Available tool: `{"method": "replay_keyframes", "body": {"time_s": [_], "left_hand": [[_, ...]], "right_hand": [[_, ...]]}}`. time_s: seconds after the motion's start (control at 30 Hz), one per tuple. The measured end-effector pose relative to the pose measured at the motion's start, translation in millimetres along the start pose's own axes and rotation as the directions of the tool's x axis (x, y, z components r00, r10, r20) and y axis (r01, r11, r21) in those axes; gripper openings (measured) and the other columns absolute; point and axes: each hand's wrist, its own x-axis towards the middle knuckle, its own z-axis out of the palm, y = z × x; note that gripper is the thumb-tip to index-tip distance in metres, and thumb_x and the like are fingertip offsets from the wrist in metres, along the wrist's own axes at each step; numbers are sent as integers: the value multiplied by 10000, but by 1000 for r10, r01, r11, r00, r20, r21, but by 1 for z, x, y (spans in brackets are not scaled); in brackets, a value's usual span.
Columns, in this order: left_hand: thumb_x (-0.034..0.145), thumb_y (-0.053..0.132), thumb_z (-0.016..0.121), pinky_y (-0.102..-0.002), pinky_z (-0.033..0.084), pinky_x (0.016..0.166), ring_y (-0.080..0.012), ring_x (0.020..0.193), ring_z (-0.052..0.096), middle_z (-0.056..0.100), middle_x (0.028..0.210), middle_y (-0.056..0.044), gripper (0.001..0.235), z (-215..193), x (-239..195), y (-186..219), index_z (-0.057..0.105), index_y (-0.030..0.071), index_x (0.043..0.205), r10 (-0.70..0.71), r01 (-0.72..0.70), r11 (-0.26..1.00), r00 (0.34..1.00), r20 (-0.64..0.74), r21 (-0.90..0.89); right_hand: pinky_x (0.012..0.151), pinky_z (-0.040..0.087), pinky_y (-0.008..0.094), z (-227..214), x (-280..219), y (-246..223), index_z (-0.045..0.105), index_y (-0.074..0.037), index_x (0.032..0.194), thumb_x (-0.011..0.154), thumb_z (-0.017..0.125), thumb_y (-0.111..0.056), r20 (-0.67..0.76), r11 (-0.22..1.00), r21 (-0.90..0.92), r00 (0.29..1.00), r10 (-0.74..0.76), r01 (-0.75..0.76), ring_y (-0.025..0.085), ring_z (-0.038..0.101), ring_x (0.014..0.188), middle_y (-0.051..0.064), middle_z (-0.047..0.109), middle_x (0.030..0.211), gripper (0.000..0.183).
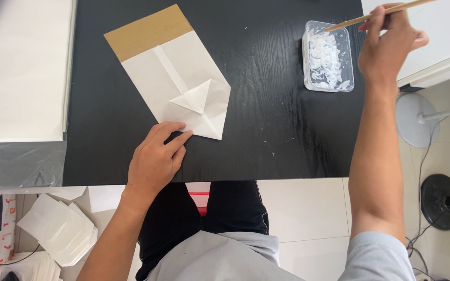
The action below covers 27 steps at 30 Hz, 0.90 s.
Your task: The person applies white adhesive to a folded white paper piece using a brush, then presses the glued edges together to form a small box-like shape. The person repeats the gluing and pressing steps on another edge of the same piece.
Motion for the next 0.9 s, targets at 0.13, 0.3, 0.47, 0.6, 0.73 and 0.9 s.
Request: {"method": "replay_keyframes", "body": {"time_s": [0.13, 0.3, 0.47, 0.6, 0.73, 0.9], "left_hand": [[908, -51, 667, -339, 611, 700, -271, 1072, 669, 702, 1169, -70, 278, 0, -1, -1, 776, 71, 1133, -1, 1, 1000, 1000, -4, 4], [902, -37, 691, -351, 616, 738, -280, 1070, 665, 705, 1171, -78, 242, 1, -1, -2, 779, 65, 1102, 34, -34, 999, 999, -17, 18], [905, -31, 675, -344, 607, 691, -276, 1079, 664, 707, 1177, -74, 242, 2, -2, -3, 780, 75, 1096, 32, -32, 999, 999, -12, 24], [899, -46, 667, -343, 607, 722, -270, 1076, 676, 713, 1175, -77, 256, 1, -1, -2, 784, 70, 1096, 53, -52, 998, 998, -30, 33], [906, -38, 673, -356, 614, 783, -274, 1094, 670, 710, 1193, -90, 253, 1, -1, -2, 782, 64, 1109, 59, -59, 998, 998, -20, 29], [914, -28, 679, -360, 612, 775, -276, 1095, 669, 709, 1207, -88, 246, 0, -2, -1, 785, 68, 1114, 54, -54, 998, 999, -2, 40]], "right_hand": [[934, 243, 433, -3, 2, -12, 629, -126, 1075, 1211, 384, -232, 3, 998, 66, 1000, 25, -25, 98, 621, 741, -84, 743, 854, 299], [903, 250, 414, -5, 6, -7, 625, -151, 1023, 1240, 397, -307, -35, 999, 43, 999, -2, 3, 92, 583, 720, -87, 760, 872, 351], [850, 448, 349, -17, 13, 16, 651, -117, 1005, 1188, 523, -247, -174, 972, 219, 977, 123, -83, 81, 671, 705, -44, 776, 796, 259], [675, 625, 260, -22, 13, 43, 681, -52, 946, 1106, 511, -202, -196, 860, 489, 943, 271, -146, 122, 751, 697, 70, 771, 764, 277], [778, 627, 235, -40, 8, 32, 714, -120, 960, 1051, 540, -380, -88, 737, 589, 880, 467, -332, 79, 711, 722, 22, 800, 798, 326], [731, 616, 262, -13, 1, 79, 644, -38, 1076, 1179, 511, -232, -69, 793, 578, 957, 282, -192, 135, 714, 770, 83, 704, 852, 257]]}}
